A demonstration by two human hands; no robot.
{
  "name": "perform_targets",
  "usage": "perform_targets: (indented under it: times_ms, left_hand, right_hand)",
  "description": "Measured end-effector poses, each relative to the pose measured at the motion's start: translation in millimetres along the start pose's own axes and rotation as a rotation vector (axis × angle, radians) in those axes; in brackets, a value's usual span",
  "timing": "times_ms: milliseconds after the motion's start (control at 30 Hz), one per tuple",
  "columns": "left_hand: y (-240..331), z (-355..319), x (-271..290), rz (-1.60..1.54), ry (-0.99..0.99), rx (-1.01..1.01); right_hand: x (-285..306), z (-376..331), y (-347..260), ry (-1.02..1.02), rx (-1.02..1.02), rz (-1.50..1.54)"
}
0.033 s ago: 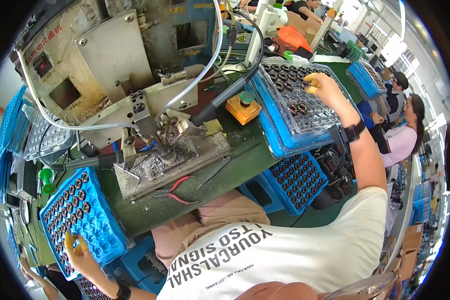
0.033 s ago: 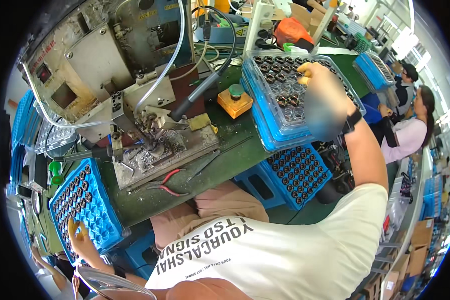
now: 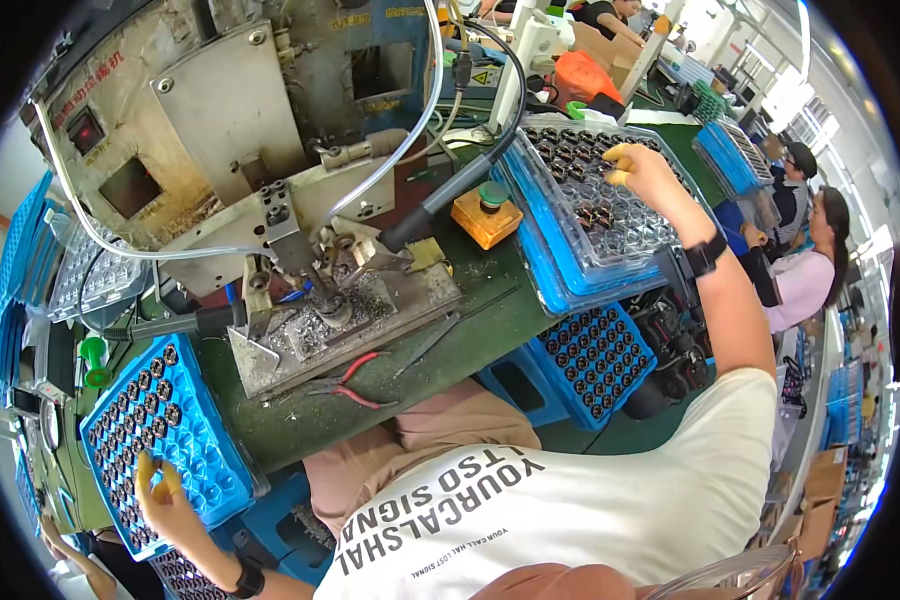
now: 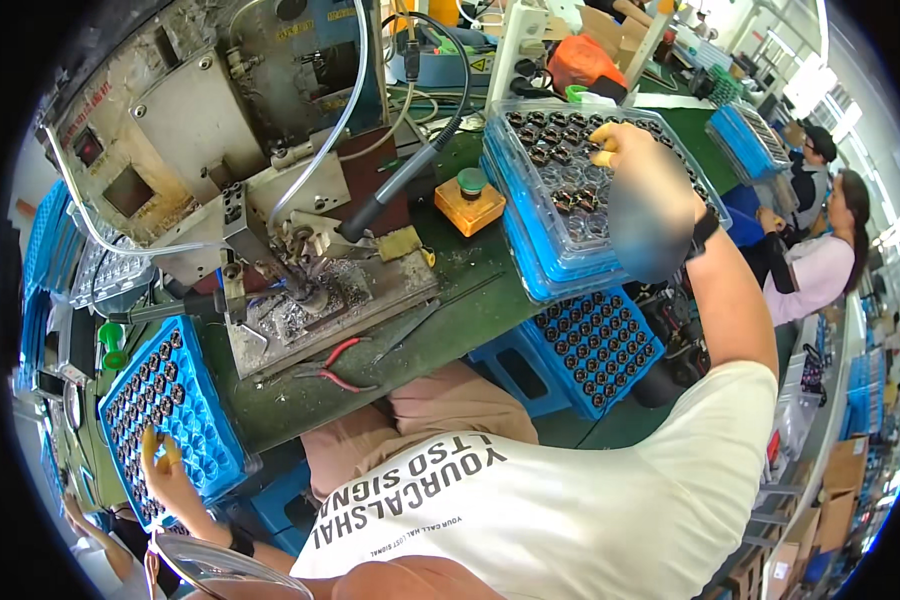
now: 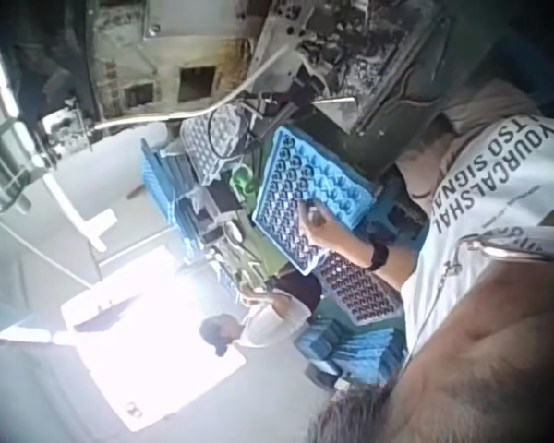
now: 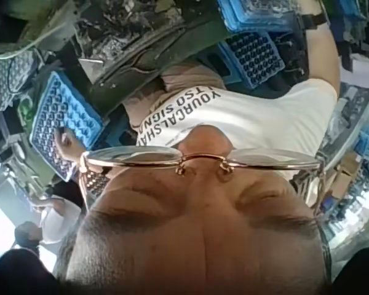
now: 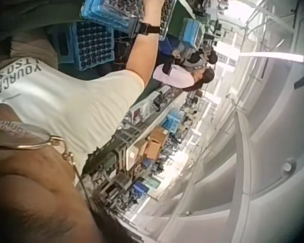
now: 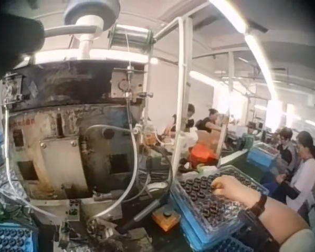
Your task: Manually placing small electronic components into a machine for assembly or testing on a factory floor.
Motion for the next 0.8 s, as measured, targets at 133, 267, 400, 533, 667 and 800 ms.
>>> perform_targets:
  times_ms: [133, 267, 400, 533, 667, 800]
  left_hand:
    - [38.6, -12.0, -52.3, -0.226, -0.178, -0.007]
    - [65.0, -20.5, -71.4, -0.317, -0.272, -0.059]
    - [69.1, -22.2, -82.3, -0.302, -0.299, -0.039]
    - [70.1, -21.5, -88.3, -0.345, -0.287, -0.044]
    - [72.7, -21.2, -87.0, -0.368, -0.313, -0.037]
    - [72.9, -22.5, -85.5, -0.389, -0.307, -0.049]
  right_hand:
    - [-20.0, 17.4, 14.5, -0.131, -0.032, 0.046]
    - [-3.4, 9.1, -12.9, -0.028, 0.028, -0.004]
    - [22.7, -39.0, -81.4, 0.232, 0.274, -0.001]
    - [-3.1, -112.0, -173.7, 0.289, 0.514, 0.114]
    - [-76.1, -154.5, -214.2, 0.143, 0.792, 0.242]
    - [-129.2, -176.1, -245.2, 0.082, 0.795, 0.393]
Point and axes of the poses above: each hand's wrist, its own z-axis towards the middle knuckle, its own x-axis out of the back of the hand, y = z × x, the point moved 5 cm from there along z, towards the middle knuckle, and after that the axes turned 3 degrees about y, right-handed, at the moved point
